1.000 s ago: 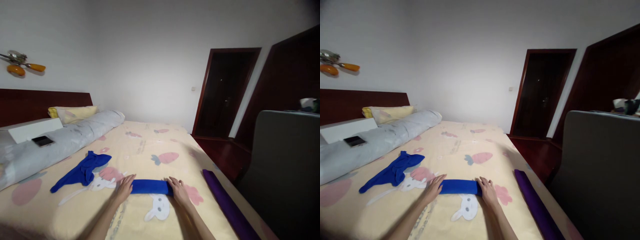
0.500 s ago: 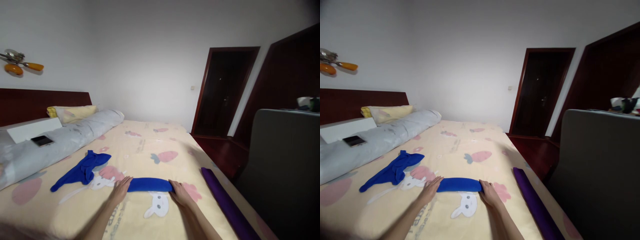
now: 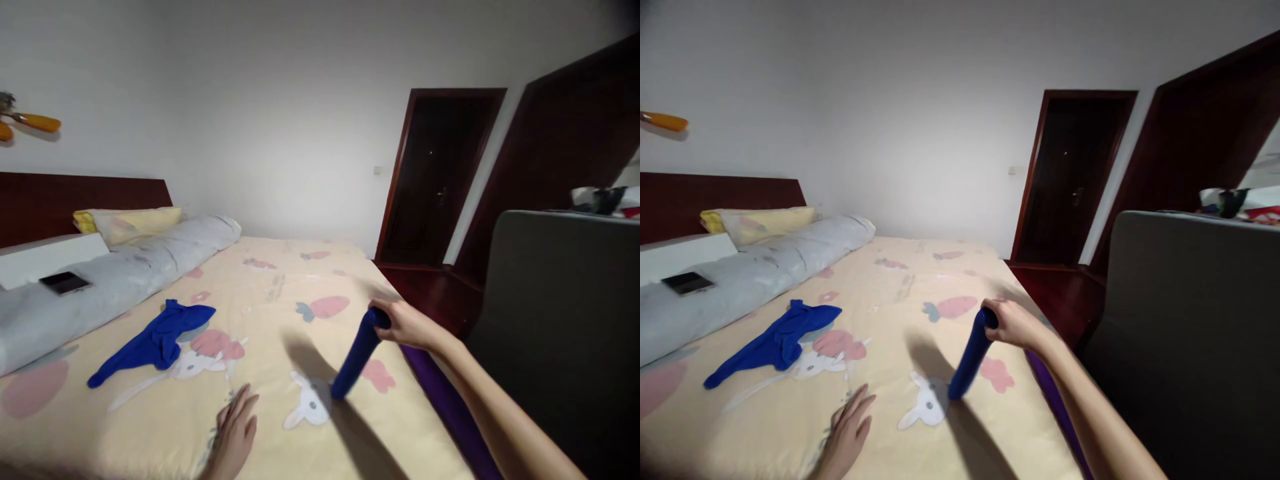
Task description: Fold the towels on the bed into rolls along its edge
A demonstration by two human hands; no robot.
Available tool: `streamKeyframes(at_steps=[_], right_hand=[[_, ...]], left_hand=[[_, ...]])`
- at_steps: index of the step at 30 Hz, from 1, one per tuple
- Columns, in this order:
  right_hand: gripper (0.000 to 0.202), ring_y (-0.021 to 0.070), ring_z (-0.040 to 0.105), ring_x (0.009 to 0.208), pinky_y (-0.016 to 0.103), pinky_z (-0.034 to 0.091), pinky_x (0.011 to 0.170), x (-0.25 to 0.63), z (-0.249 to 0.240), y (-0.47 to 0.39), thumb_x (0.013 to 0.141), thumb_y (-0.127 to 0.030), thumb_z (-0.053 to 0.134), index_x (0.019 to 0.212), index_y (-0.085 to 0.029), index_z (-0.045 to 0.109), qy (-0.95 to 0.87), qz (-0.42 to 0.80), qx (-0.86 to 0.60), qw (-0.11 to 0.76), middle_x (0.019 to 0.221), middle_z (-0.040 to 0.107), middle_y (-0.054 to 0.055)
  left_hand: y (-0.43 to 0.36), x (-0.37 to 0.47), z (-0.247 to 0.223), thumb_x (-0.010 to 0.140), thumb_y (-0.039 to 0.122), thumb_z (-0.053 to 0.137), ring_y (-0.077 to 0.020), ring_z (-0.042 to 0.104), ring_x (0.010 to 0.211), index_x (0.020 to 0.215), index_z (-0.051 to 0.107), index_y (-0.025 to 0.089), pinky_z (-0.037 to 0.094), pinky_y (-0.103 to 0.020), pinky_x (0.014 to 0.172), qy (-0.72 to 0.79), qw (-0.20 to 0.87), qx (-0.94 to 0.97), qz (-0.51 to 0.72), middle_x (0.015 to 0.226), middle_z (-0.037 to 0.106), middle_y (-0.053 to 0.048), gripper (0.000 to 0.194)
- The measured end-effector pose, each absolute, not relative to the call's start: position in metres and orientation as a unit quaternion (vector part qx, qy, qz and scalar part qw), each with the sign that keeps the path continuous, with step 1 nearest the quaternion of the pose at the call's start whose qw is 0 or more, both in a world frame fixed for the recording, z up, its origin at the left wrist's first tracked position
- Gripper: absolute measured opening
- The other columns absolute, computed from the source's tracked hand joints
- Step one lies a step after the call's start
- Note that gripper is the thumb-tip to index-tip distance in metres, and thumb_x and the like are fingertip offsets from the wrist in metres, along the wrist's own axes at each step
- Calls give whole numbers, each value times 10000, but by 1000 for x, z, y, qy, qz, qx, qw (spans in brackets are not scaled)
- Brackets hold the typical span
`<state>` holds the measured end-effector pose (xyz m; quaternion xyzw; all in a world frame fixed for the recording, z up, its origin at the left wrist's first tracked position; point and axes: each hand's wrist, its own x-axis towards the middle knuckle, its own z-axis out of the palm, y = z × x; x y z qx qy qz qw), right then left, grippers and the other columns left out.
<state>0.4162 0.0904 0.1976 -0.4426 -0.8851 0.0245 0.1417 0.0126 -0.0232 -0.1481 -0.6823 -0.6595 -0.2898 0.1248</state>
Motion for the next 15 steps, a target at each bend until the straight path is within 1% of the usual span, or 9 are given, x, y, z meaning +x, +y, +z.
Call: streamKeyframes(at_steps=[3,5,7,9,12,15], right_hand=[[291,185,601,710,255,377,623,435,215,107,685,-240,613,963,-170,664,-858,15,-505,87,824,676,65],[344,209,626,785,260,382,636,450,219,123,678,-242,619,1009,-167,675,-833,-5,-551,57,903,692,89],[383,230,635,845,266,379,639,467,219,139,689,-259,619,1058,-174,672,-807,-37,-587,50,970,695,101],[397,237,637,848,268,366,622,484,220,151,710,-290,615,1090,-186,660,-783,-76,-613,70,981,697,99],[364,214,628,796,261,333,589,505,214,158,758,-339,596,1095,-207,635,-756,-147,-622,141,985,697,75],[290,184,613,754,259,308,564,516,180,150,821,-365,553,1046,-192,614,-751,-216,-595,188,984,678,67]], left_hand=[[-26,15,-155,867,144,429,-210,534,1286,1207,667,259,456,-391,1012,-655,156,-677,-295,1387,577,-65,430],[-26,13,-157,860,146,436,-208,565,1251,1191,674,252,470,-376,995,-651,169,-675,-303,1352,606,-66,421],[-25,10,-158,857,147,436,-202,590,1219,1183,676,249,482,-365,978,-644,181,-676,-310,1318,631,-63,418],[-24,8,-158,857,154,438,-202,600,1204,1168,680,249,489,-361,964,-638,189,-679,-311,1296,646,-60,406],[-24,8,-158,866,175,447,-206,603,1201,1154,685,252,490,-365,960,-637,191,-680,-309,1286,652,-62,382],[-25,9,-157,869,186,457,-207,601,1204,1151,687,257,486,-365,967,-635,187,-682,-309,1284,653,-62,371]])
